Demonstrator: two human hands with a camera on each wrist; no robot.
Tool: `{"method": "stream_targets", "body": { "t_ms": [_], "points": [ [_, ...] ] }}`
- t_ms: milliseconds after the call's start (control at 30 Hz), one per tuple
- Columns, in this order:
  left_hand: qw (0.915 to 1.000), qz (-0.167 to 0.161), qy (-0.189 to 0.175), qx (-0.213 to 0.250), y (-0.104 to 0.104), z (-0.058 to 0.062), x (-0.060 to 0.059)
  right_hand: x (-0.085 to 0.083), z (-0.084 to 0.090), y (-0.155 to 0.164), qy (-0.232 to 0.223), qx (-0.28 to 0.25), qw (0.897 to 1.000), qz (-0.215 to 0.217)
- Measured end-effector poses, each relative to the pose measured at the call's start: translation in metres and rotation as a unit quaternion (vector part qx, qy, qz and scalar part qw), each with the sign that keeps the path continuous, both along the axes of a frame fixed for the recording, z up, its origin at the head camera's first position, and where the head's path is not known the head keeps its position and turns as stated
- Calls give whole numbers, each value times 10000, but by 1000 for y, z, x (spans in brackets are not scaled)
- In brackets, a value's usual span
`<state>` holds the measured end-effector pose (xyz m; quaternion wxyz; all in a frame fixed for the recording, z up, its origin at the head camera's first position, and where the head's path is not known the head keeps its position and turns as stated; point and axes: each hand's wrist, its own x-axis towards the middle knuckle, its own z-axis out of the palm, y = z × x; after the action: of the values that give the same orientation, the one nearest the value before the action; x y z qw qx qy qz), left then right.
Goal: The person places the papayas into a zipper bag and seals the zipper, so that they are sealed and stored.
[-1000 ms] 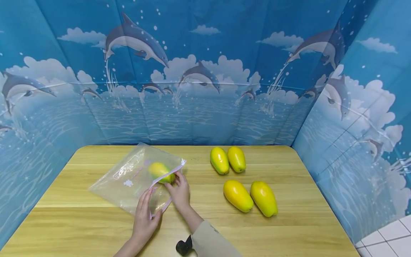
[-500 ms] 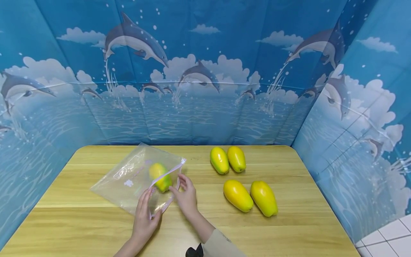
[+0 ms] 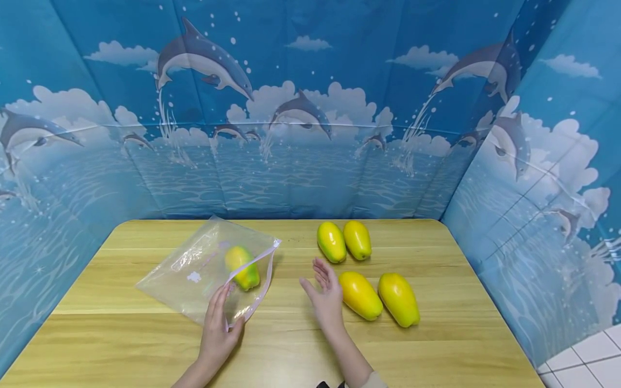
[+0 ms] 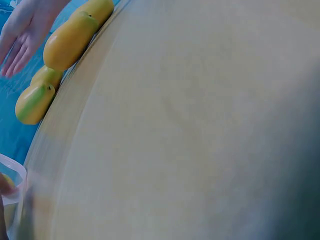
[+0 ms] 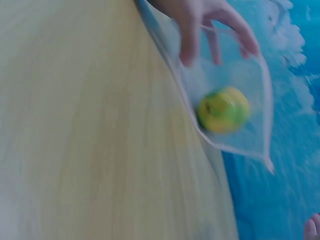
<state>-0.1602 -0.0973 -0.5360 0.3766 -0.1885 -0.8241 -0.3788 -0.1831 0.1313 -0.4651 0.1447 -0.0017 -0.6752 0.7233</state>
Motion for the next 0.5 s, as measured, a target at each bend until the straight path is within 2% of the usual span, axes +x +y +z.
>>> {"method": "stream_targets", "body": {
  "t_ms": [367, 500],
  "points": [
    [10000, 48, -32, -60, -1, -2, 0, 23, 11, 62, 358, 379, 9934, -1024],
    [10000, 16, -32, -51, -1, -2, 0, 32, 12, 81, 239, 450, 9896, -1348]
  ]
}}
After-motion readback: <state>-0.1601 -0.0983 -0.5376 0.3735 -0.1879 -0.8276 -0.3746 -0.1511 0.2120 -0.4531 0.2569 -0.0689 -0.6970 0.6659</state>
